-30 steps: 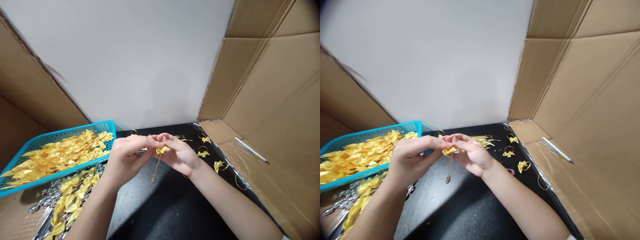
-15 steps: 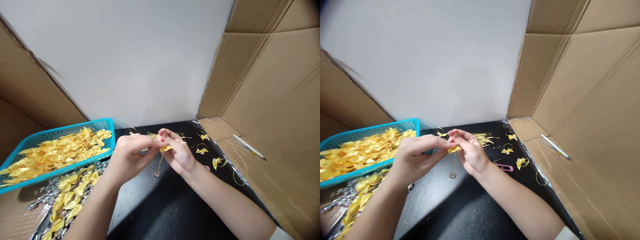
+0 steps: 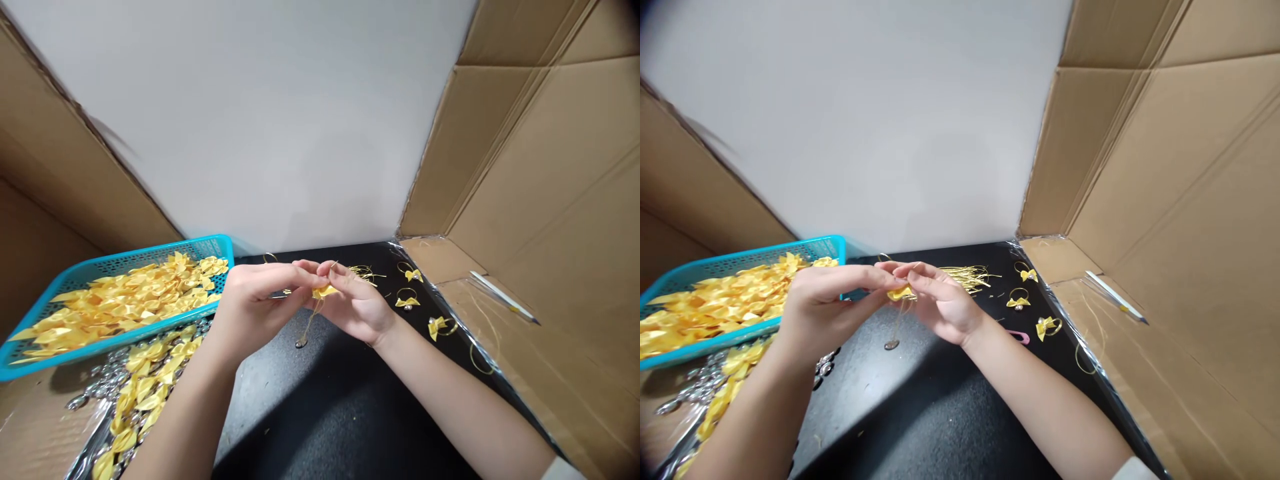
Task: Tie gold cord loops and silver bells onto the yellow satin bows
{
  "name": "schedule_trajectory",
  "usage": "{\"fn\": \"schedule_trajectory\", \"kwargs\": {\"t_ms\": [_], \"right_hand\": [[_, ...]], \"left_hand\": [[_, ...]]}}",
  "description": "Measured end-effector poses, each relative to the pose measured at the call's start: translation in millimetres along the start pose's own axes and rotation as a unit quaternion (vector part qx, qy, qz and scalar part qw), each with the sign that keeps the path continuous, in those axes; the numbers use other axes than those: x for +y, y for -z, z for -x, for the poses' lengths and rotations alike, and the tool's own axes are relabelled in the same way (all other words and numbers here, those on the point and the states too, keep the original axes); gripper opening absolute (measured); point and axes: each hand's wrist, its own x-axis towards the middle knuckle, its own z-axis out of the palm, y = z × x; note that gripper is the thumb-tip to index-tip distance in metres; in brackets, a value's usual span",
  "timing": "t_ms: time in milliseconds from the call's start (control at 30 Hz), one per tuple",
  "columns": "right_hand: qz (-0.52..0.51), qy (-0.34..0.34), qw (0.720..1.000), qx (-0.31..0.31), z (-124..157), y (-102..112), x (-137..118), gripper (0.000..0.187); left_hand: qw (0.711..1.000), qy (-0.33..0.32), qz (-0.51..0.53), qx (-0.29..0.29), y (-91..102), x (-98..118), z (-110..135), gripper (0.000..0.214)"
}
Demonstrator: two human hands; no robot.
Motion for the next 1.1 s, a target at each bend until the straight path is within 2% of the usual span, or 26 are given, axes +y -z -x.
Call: {"fn": "schedule_trajectory", "kwargs": {"t_ms": [67,233,433,567,800,1100], "right_hand": [[-0.008,0.000,1.000,0.006,-1.1,2.1,-0.1,0.001],[0.000,0.008,1.000,0.030,-1.7,0.7,2.4,0.010],[0.067,0.126,0.985,0.095,-2.0,-3.4,6.3,0.012],[0.107,0.156,0.975,0.115,-2.8,-2.4,4.2,0.009],[0.075,0.120,0.980,0.139,-4.4,-4.6,1.7,0.015],[0.044,0.053,0.987,0.148,-4.5,-6.6,-0.8,0.014]], "left_hand": [[1.000,0.008,0.011,0.004,-0.4,0.4,-0.4,0.014],[0.999,0.031,0.036,0.015,-0.3,-0.5,-0.6,0.017],[0.995,0.063,0.083,-0.001,-0.7,-2.6,-1.1,0.024],[0.989,0.081,0.122,-0.013,-2.2,-1.5,-1.7,0.023],[0.983,0.102,0.147,-0.025,-4.4,-1.8,-0.3,0.023],[0.993,0.060,0.084,-0.057,0.3,-3.6,-2.5,0.015]]}}
